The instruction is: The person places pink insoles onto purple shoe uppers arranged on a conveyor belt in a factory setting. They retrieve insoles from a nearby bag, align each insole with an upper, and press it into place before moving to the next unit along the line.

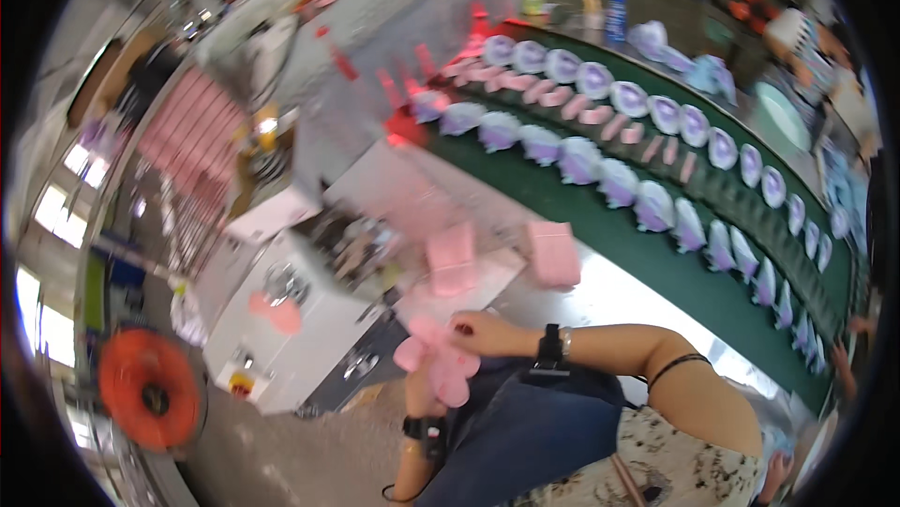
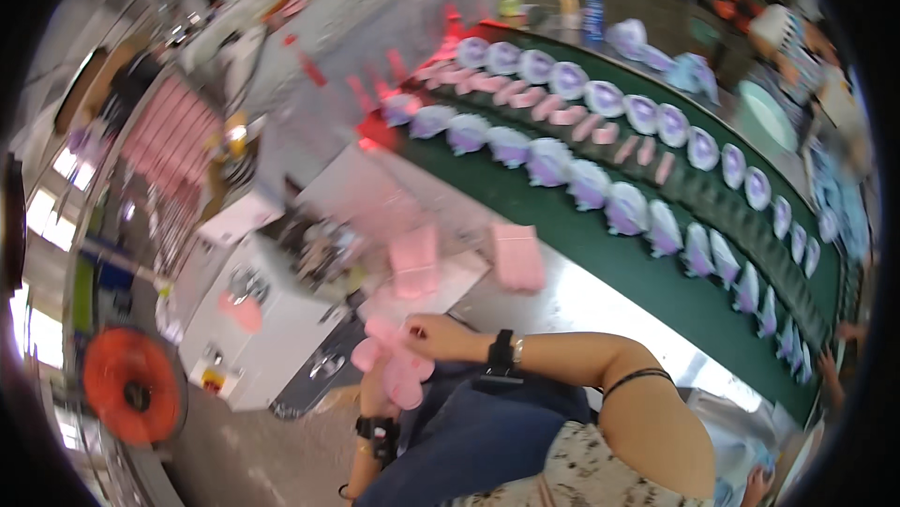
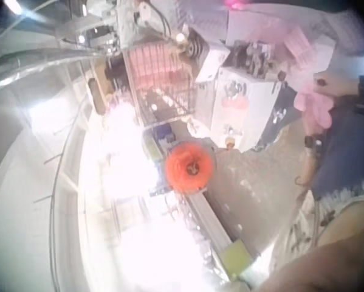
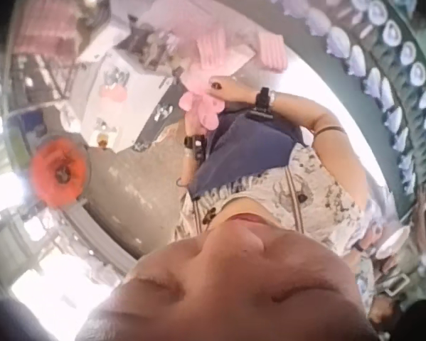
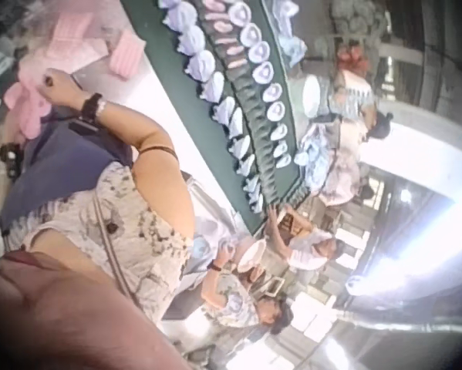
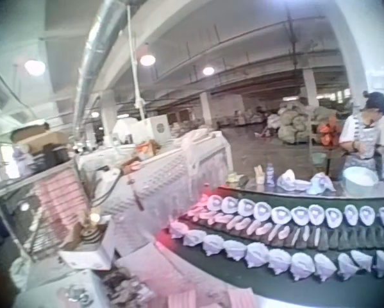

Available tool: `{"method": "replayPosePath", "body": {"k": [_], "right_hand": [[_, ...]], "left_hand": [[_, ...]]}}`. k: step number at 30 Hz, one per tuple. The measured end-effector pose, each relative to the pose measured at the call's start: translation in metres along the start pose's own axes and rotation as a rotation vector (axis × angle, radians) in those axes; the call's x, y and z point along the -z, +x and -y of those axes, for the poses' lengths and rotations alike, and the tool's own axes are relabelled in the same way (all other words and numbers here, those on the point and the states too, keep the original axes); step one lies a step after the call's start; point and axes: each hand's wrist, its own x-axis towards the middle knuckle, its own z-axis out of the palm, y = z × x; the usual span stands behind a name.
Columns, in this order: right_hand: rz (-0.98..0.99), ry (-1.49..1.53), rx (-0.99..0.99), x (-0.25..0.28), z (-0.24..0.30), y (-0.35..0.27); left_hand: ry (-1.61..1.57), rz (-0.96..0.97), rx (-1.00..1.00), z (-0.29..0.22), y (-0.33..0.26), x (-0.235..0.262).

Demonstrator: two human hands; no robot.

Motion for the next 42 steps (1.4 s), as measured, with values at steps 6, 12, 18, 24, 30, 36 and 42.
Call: {"method": "replayPosePath", "body": {"k": [6,12,18,24,30,36,42], "right_hand": [[-0.271,0.399,-0.145,0.009,-0.018,0.107],[-0.451,0.071,-0.162,0.018,-0.028,0.199],[-0.481,-0.501,0.010,0.037,0.012,0.184],[-0.253,-0.133,-0.071,0.010,-0.030,0.235],[-0.853,0.278,-0.133,0.062,-0.043,0.220],[-1.176,0.534,-0.131,0.255,-0.128,0.030],[-1.616,-0.618,-0.592,0.395,-0.209,-0.204]], "left_hand": [[-0.197,0.023,0.022,-0.002,-0.032,0.045],[-0.143,0.118,-0.002,0.006,-0.029,0.059],[-0.113,-0.012,0.000,-0.001,-0.045,0.053],[0.102,-0.168,-0.116,0.004,-0.047,0.064],[0.110,-0.142,-0.096,-0.014,-0.053,0.018],[0.029,0.191,0.022,0.010,-0.021,0.032],[-0.071,0.727,0.117,0.016,-0.009,0.025]]}}
